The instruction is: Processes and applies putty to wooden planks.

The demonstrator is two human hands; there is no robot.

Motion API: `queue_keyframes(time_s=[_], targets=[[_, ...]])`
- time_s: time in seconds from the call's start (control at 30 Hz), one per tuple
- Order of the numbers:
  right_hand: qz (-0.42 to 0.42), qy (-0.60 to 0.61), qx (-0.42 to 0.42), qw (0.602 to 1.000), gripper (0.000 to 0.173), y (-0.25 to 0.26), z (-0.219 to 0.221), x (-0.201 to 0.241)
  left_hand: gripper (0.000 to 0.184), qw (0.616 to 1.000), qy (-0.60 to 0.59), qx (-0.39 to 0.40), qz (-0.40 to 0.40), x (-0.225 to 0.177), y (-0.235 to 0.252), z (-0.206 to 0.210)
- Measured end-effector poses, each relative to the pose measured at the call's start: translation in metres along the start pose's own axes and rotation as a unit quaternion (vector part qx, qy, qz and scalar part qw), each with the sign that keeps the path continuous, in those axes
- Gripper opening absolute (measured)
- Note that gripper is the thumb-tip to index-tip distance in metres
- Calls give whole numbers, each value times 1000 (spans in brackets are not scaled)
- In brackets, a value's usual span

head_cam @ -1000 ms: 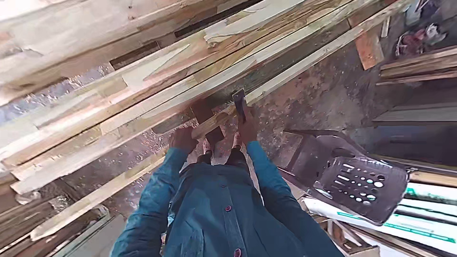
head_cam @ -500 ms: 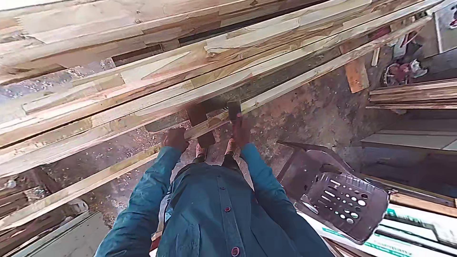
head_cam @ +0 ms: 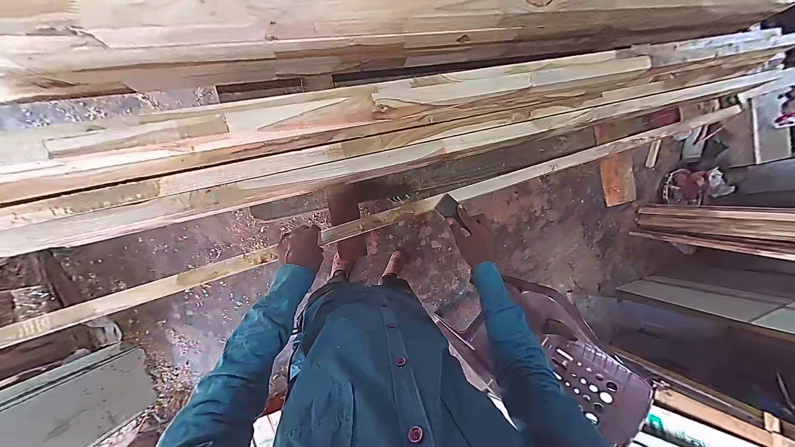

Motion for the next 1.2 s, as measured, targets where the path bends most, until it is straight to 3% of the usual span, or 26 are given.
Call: queue_keyframes(time_s=[0.07, 0.17, 0.27, 0.5, 0.6, 0.73, 0.8, 0.9, 1.03, 1.13, 1.2], targets=[[-88, -27, -1, 996, 48, 16, -1, 5, 39, 1000, -9, -20, 6, 0, 0, 3], [-251, -55, -39, 966, 34, 9, 15, 53, 38, 999, -21, -44, 16, 2, -2, 8], [-308, -71, -41, 948, 35, -3, 37, 95, 37, 999, -8, -43, 10, 1, -4, 6], [-315, -65, -16, 947, 40, -21, 67, 166, 45, 999, -3, 10, 36, 6, 3, 4], [-248, -25, -4, 969, 41, -28, 77, 190, 81, 987, -136, 9, 85, 7, -1, -23], [-198, 63, -49, 977, 36, -47, 56, 206, 102, 950, -290, -62, 103, -13, -20, -53], [-189, 103, -71, 974, 33, -58, 37, 201, 104, 938, -322, -64, 115, -36, -25, -54], [-167, 129, -63, 975, 32, -66, 14, 172, 78, 936, -293, -73, 180, -87, -31, -48], [-119, 158, -67, 978, 39, -73, -25, 104, 35, 917, -241, -85, 305, -170, -32, -24], [-61, 167, -56, 982, 40, -81, -49, 44, 20, 906, -197, -69, 368, -238, -37, 8], [-30, 174, -85, 981, 35, -88, -60, 1, 20, 903, -188, -40, 384, -280, -41, 34]])
Point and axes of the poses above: each hand's wrist, its own y-axis towards the middle knuckle, its own z-axis out of the palm, x = y × z, the point moved 7 cm from there along y, towards the middle knuckle, and after that the axes turned 5 degrees about -y, right-handed, at the moved point
